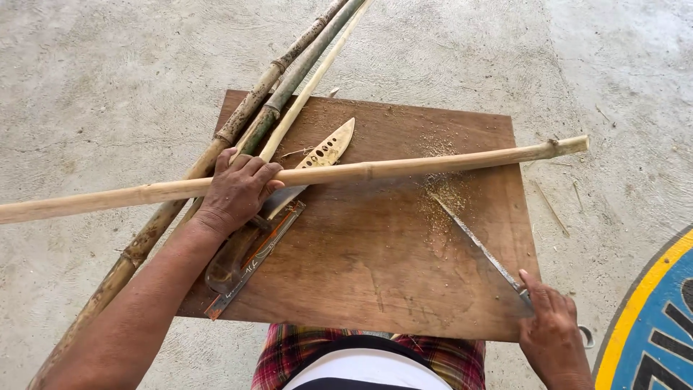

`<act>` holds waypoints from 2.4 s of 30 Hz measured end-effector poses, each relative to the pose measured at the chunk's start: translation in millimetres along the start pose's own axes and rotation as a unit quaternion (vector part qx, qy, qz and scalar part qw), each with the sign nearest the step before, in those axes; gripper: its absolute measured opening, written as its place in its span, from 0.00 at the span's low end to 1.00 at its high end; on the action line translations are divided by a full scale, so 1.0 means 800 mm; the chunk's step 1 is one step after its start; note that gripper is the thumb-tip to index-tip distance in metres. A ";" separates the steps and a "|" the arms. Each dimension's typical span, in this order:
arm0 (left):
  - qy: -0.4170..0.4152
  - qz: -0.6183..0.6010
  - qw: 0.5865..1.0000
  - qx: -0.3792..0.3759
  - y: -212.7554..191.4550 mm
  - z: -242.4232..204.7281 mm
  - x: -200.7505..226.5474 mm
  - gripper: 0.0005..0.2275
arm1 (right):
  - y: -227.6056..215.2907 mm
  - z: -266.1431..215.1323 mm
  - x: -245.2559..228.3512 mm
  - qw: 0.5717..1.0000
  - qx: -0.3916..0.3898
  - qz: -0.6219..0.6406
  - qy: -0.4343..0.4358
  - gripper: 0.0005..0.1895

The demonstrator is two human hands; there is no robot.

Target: Using a saw and a large knife to cut, shape, and hollow out bamboo poles for manufacturing.

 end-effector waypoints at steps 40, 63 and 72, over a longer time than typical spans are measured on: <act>-0.309 0.058 0.908 -0.278 -0.042 -0.222 -0.005 0.14 | 0.089 0.290 -0.320 0.961 -0.017 -0.035 -0.273 0.32; -0.426 -0.081 0.883 -0.177 -0.070 -0.206 -0.023 0.23 | 0.030 0.283 -0.331 0.948 0.103 0.057 -0.297 0.27; -0.401 -0.012 0.902 -0.159 -0.074 -0.206 -0.026 0.26 | 0.012 0.279 -0.340 0.935 0.168 0.023 -0.311 0.27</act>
Point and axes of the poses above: each hand's wrist, its own z-axis towards the middle knuckle, its own y-axis out of the palm, x = y × z, the point moved 7 cm from there along z, towards the middle knuckle, and after that the axes turned 3 degrees about x, right-handed, at the moved point
